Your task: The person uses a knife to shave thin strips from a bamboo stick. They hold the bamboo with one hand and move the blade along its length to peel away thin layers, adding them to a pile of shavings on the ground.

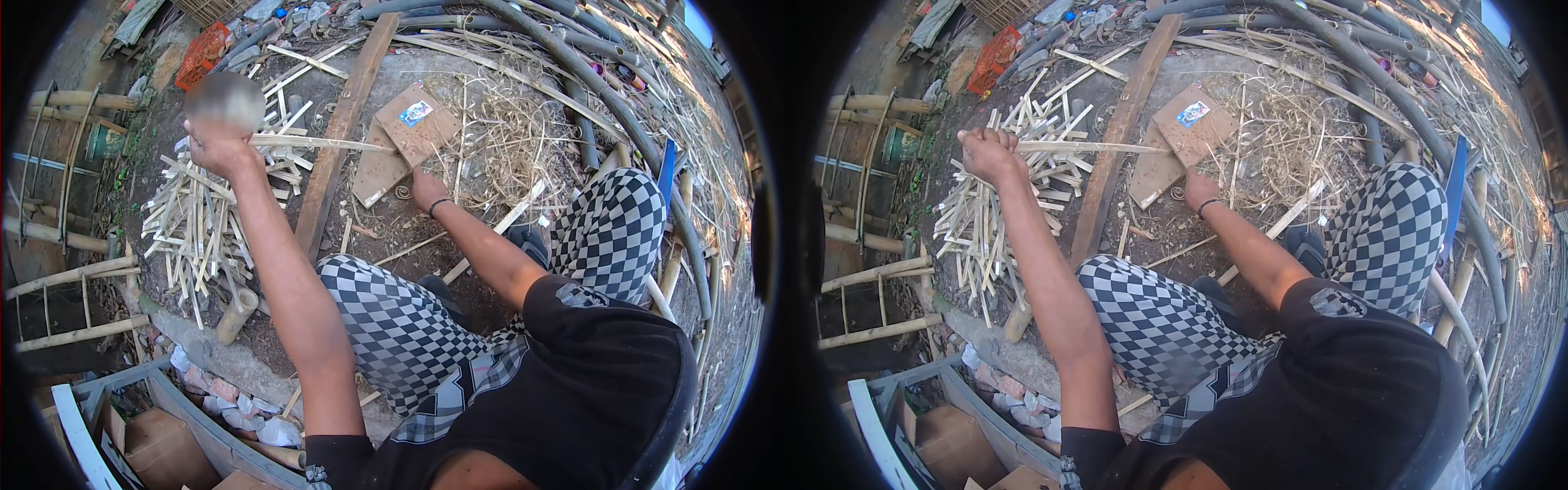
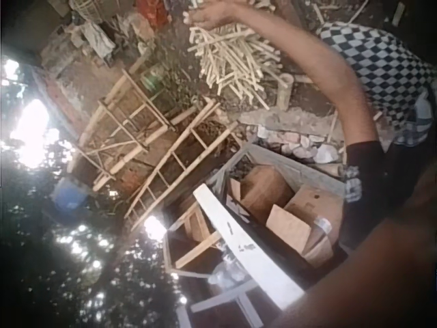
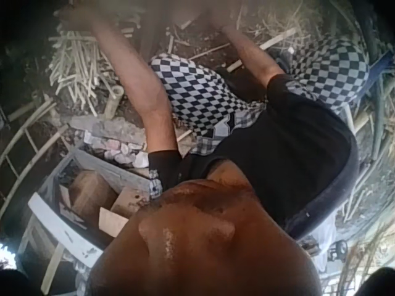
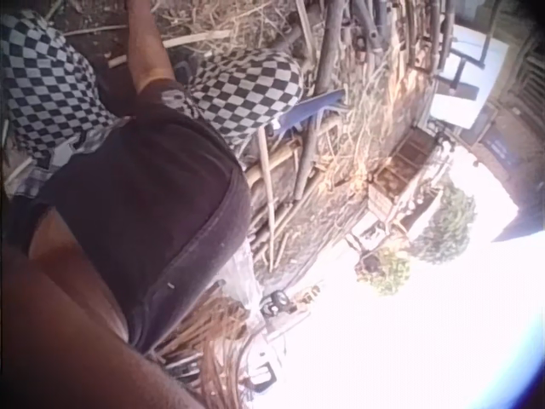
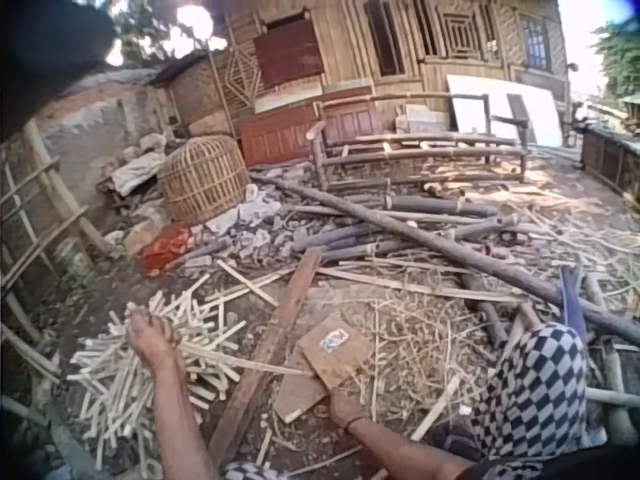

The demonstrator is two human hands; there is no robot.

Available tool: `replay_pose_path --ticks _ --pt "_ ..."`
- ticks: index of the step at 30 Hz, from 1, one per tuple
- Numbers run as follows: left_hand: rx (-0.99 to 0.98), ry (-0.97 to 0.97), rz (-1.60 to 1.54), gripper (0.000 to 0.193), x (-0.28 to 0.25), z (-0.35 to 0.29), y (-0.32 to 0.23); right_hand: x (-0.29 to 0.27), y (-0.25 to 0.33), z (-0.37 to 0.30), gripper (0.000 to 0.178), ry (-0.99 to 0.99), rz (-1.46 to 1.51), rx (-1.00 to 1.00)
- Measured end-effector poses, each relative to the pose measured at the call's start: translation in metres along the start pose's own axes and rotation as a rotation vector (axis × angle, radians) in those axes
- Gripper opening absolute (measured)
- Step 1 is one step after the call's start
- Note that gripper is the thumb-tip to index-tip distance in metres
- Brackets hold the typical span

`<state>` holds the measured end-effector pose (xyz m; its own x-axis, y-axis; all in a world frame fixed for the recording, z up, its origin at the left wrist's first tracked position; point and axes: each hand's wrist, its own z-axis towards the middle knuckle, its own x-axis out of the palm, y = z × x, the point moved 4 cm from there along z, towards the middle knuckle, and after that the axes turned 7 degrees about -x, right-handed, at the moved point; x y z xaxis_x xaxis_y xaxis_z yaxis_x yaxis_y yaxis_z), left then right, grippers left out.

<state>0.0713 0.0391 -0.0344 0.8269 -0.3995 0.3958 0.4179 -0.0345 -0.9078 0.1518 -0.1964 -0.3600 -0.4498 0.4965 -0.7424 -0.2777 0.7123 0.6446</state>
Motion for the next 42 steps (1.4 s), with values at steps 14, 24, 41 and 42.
replay_pose_path --ticks 14,24,41,42 --pt "-0.030 0.545 -0.194 0.040 0.029 -0.035 0.005 -0.080 0.095 -0.060 0.027 -0.118 0.256 -0.144" --pt "0.170 0.036 0.039 0.060 0.046 -0.083 0.006 -0.111 0.191 -0.081 0.022 -0.118 0.298 -0.374" --pt "0.107 0.040 -0.101 0.055 0.020 -0.058 0.014 -0.093 0.187 -0.071 0.028 -0.065 0.338 -0.519" --pt "0.102 0.093 -0.088 0.055 0.020 -0.058 0.015 -0.091 0.184 -0.072 0.028 -0.083 0.329 -0.454"
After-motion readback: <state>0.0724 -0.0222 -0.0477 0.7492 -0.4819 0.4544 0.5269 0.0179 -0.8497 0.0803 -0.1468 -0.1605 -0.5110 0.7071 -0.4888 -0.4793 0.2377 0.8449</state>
